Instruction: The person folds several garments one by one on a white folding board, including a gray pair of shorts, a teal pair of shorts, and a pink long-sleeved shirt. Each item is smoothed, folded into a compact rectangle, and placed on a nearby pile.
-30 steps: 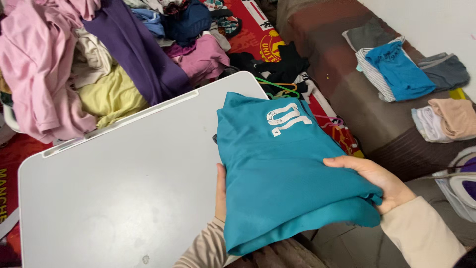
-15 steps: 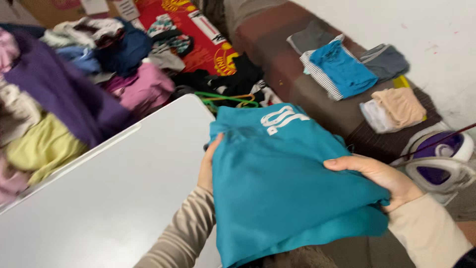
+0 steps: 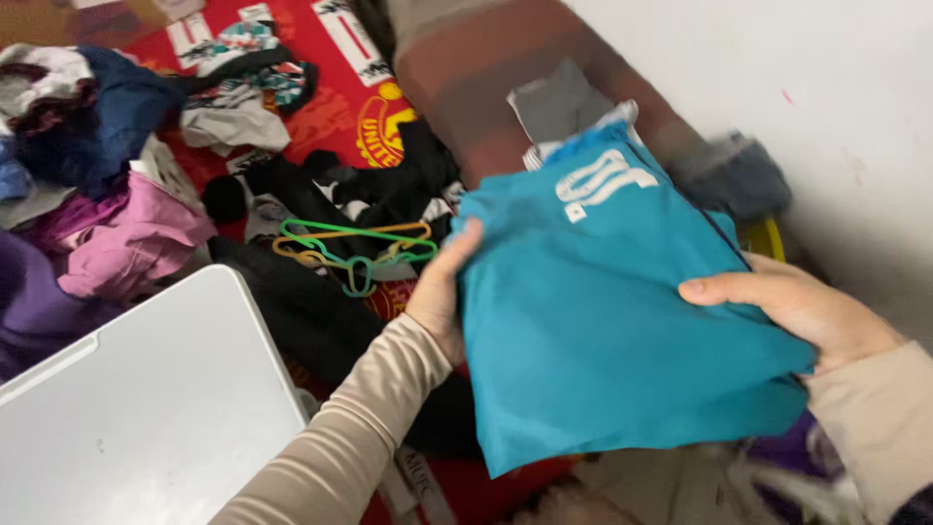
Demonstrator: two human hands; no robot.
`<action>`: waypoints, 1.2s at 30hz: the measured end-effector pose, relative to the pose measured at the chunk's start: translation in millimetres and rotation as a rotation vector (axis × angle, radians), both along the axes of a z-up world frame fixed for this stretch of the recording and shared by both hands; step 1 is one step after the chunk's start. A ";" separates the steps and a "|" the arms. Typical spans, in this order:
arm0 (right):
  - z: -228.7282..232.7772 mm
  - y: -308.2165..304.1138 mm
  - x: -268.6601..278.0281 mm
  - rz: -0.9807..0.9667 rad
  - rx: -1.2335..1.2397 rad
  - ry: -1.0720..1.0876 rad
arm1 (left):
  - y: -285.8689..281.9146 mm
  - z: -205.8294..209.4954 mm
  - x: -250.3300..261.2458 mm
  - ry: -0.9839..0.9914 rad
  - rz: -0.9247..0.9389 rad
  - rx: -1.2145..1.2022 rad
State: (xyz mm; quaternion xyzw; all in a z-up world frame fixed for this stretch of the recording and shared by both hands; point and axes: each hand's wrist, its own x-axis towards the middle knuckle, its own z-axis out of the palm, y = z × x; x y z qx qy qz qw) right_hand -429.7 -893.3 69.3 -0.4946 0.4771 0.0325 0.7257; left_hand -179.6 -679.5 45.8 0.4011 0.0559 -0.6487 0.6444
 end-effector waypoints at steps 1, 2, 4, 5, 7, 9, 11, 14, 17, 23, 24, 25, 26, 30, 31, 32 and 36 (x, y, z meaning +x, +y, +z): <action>-2.8 -12.6 12.1 0.011 -0.035 0.034 | -8.1 -1.0 2.9 -0.013 -0.012 0.006; -3.5 -27.7 22.3 0.004 -0.029 0.043 | -16.2 -2.7 7.3 -0.025 -0.024 0.013; -9.8 -50.9 33.1 -0.028 0.011 0.087 | -32.6 -10.5 18.5 -0.033 -0.026 0.046; -13.4 -63.3 43.4 -0.006 0.004 0.084 | -42.1 -13.4 25.6 -0.038 -0.029 0.055; -17.8 -87.8 63.9 0.031 -0.016 0.070 | -60.3 -15.7 39.1 -0.098 -0.013 0.082; -21.4 -106.4 80.7 0.057 0.002 -0.007 | -79.0 -14.3 54.2 -0.137 -0.005 0.080; -22.7 -121.1 94.4 0.057 0.002 -0.015 | -93.3 -12.4 68.4 -0.143 0.002 0.061; -19.1 -139.3 117.8 0.068 -0.023 -0.007 | -111.4 -11.1 88.9 -0.124 0.030 0.075; -18.6 -154.6 144.3 0.145 -0.070 -0.047 | -132.3 -20.4 114.1 -0.102 0.011 0.081; -32.2 -232.2 240.2 0.199 -0.311 -0.033 | -223.7 -33.0 239.2 -0.361 -0.043 -0.099; -29.0 -258.9 264.3 0.216 -0.334 -0.082 | -243.9 -28.1 264.5 -0.421 -0.041 -0.127; -32.5 -280.1 286.0 0.237 -0.350 -0.129 | -258.1 -27.9 283.6 -0.453 -0.033 -0.102; -44.1 -295.3 305.9 0.245 -0.397 -0.114 | -271.0 -31.4 298.0 -0.491 -0.016 -0.055; -115.9 -348.9 371.0 0.283 -0.574 -0.044 | -307.5 -76.4 322.4 -0.612 0.027 0.333; -135.3 -359.3 383.6 0.294 -0.623 -0.032 | -310.6 -91.2 326.1 -0.634 0.029 0.445; -155.5 -366.4 392.3 0.306 -0.671 -0.020 | -313.7 -107.7 328.1 -0.645 0.025 0.548; -229.8 -360.5 389.5 0.717 -1.044 0.154 | -289.8 -195.4 308.0 -0.701 0.124 0.658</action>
